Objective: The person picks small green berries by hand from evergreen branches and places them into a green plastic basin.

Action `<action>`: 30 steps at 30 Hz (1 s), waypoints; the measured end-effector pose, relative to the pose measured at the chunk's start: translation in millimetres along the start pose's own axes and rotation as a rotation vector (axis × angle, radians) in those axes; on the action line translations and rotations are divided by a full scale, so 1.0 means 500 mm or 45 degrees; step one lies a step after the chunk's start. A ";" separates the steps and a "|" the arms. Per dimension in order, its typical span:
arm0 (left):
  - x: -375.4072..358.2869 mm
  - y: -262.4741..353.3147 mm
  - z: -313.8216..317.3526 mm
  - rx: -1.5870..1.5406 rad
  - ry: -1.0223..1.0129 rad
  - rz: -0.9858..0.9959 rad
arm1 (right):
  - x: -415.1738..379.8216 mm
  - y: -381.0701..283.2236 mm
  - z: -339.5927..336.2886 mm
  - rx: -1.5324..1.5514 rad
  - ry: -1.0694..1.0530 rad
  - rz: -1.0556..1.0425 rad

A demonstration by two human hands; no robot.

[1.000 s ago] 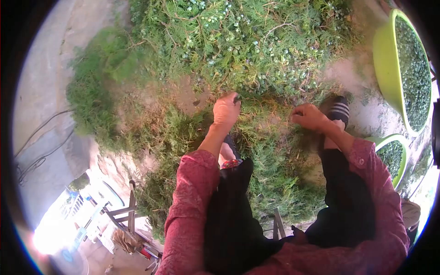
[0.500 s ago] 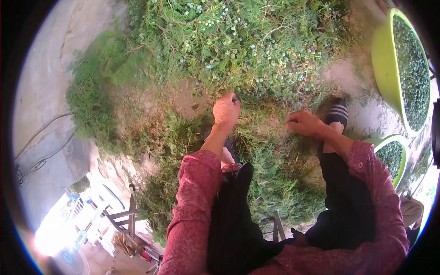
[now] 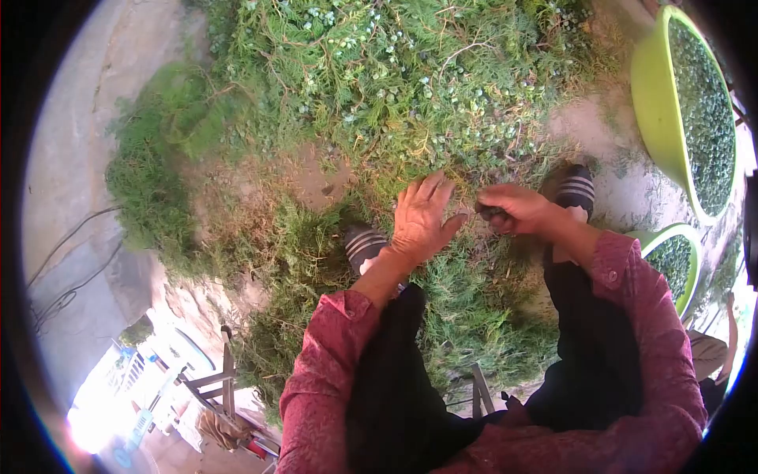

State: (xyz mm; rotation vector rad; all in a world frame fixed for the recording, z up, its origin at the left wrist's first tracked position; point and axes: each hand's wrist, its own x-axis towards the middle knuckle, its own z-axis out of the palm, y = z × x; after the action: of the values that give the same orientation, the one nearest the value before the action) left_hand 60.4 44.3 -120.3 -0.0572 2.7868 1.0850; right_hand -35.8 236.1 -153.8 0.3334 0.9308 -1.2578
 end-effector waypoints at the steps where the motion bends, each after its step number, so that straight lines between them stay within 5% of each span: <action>1: 0.002 -0.004 -0.003 0.140 -0.102 0.031 | -0.005 -0.003 0.000 -0.023 0.007 0.066; 5: -0.030 -0.028 0.012 0.559 -0.480 -0.057 | -0.007 -0.006 0.007 -0.195 0.021 0.086; 14: -0.172 -0.025 0.000 0.578 -0.918 -0.143 | -0.019 -0.007 0.003 -0.422 0.116 0.035; 17: -0.176 -0.037 0.004 0.458 -0.630 0.200 | -0.018 -0.003 -0.004 -0.491 0.144 0.047; 23: -0.009 -0.062 -0.001 0.186 -0.030 -0.034 | -0.010 -0.009 0.002 -0.559 0.172 0.072; 30: 0.070 -0.075 0.037 0.291 -0.025 -0.107 | -0.027 -0.004 0.003 -0.589 0.228 0.032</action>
State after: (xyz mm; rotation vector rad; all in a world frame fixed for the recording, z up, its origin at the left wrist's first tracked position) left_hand 31.7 29.9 -164.1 -0.1355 2.8418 0.7385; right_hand -37.1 243.2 -142.2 0.0907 1.3324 -0.9641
